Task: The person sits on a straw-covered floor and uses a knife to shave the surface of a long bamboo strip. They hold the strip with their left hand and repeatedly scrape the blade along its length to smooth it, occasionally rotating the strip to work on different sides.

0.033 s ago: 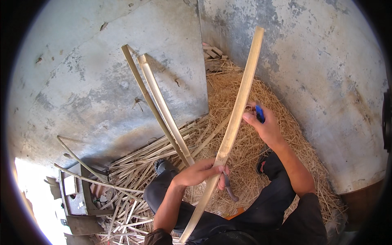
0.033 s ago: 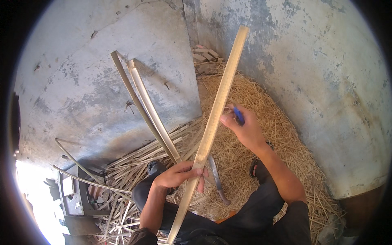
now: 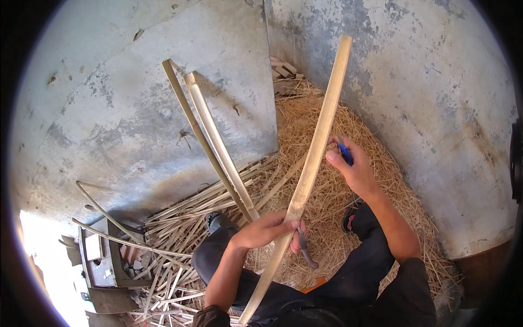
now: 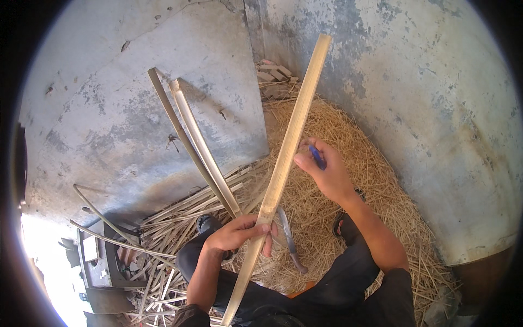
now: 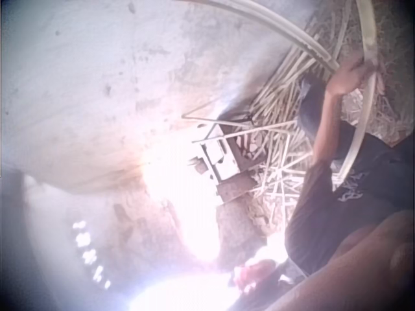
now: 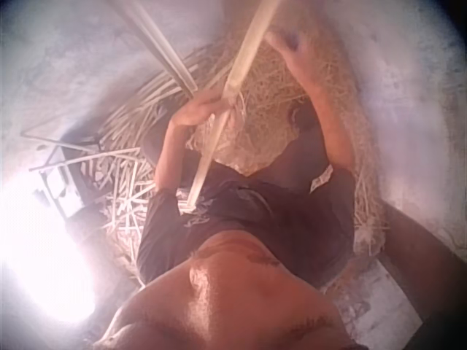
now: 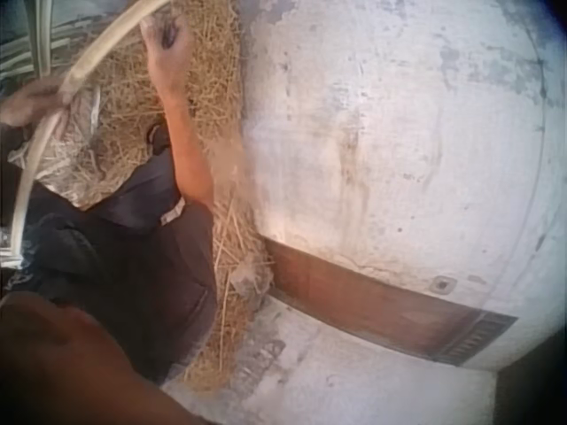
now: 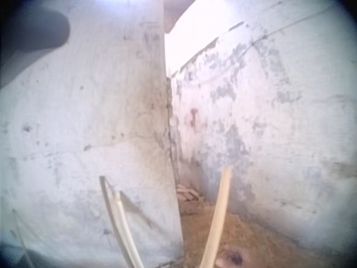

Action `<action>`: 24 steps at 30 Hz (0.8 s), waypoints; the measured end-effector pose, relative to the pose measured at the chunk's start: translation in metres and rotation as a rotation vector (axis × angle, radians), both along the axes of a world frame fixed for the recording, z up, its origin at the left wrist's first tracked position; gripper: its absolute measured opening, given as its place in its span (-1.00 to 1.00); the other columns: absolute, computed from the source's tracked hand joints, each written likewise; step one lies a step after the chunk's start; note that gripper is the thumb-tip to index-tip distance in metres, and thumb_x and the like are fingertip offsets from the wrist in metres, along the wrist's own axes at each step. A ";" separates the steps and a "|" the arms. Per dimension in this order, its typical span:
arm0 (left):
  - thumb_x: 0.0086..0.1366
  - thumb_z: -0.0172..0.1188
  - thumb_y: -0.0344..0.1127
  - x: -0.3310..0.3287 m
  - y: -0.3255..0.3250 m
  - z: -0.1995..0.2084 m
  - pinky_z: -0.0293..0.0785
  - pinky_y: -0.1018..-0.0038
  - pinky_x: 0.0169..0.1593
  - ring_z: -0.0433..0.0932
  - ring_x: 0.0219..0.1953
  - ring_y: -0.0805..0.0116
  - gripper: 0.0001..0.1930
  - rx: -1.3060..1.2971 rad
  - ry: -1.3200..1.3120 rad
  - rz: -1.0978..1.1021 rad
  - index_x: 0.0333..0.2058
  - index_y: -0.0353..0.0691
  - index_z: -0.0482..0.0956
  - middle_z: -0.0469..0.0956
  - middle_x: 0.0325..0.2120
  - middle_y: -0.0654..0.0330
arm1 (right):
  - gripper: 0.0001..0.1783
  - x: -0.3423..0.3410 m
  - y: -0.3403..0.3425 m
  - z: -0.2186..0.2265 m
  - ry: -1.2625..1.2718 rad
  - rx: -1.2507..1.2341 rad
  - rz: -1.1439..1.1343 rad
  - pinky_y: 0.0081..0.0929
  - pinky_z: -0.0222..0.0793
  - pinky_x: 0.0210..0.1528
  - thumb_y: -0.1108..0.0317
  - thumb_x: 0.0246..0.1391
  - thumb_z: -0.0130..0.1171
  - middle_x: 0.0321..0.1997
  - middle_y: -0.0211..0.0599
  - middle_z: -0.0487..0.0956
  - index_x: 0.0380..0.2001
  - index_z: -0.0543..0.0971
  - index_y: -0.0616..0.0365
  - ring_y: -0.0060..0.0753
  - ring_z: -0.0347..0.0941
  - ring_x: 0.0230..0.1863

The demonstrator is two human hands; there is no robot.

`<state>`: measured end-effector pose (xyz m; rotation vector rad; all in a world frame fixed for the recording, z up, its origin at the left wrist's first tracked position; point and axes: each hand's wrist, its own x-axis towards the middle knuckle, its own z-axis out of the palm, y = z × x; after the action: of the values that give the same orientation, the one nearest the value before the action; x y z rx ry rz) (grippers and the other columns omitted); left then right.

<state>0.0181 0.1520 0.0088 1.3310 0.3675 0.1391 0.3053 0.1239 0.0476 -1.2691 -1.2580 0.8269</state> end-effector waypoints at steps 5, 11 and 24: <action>0.74 -0.09 -0.06 0.008 -0.009 -0.009 0.55 0.46 -0.31 0.60 -0.46 0.43 -0.61 0.066 -0.036 0.204 -0.02 -0.31 0.52 0.53 -0.50 0.28 | -0.68 -0.003 -0.015 -0.001 -0.270 0.158 -0.001 -0.54 0.38 -0.23 0.17 0.44 0.26 -0.28 -0.34 0.65 0.03 0.55 0.19 -0.54 0.49 -0.34; 0.75 -0.15 0.04 0.020 -0.020 -0.024 0.39 0.52 -0.49 0.41 -0.60 0.54 -0.55 0.057 -0.083 0.361 -0.13 -0.26 0.46 0.37 -0.55 0.35 | -0.62 -0.024 -0.036 -0.001 -0.650 0.313 0.011 -0.37 0.56 -0.33 0.04 0.37 0.36 -0.31 -0.26 0.68 -0.07 0.63 0.15 -0.28 0.68 -0.36; 0.76 -0.16 0.00 0.026 -0.030 -0.021 0.40 0.43 -0.49 0.43 -0.61 0.53 -0.55 0.240 0.040 0.474 -0.18 -0.25 0.49 0.41 -0.60 0.34 | -0.71 -0.039 -0.041 -0.014 -0.887 0.433 0.008 -0.33 0.54 -0.42 0.12 0.25 0.47 -0.31 -0.37 0.66 -0.15 0.68 0.06 -0.27 0.68 -0.40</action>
<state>0.0439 0.1221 -0.0119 1.4643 0.7148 0.5676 0.2662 0.0824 0.0332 -1.2947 -1.9976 -0.0744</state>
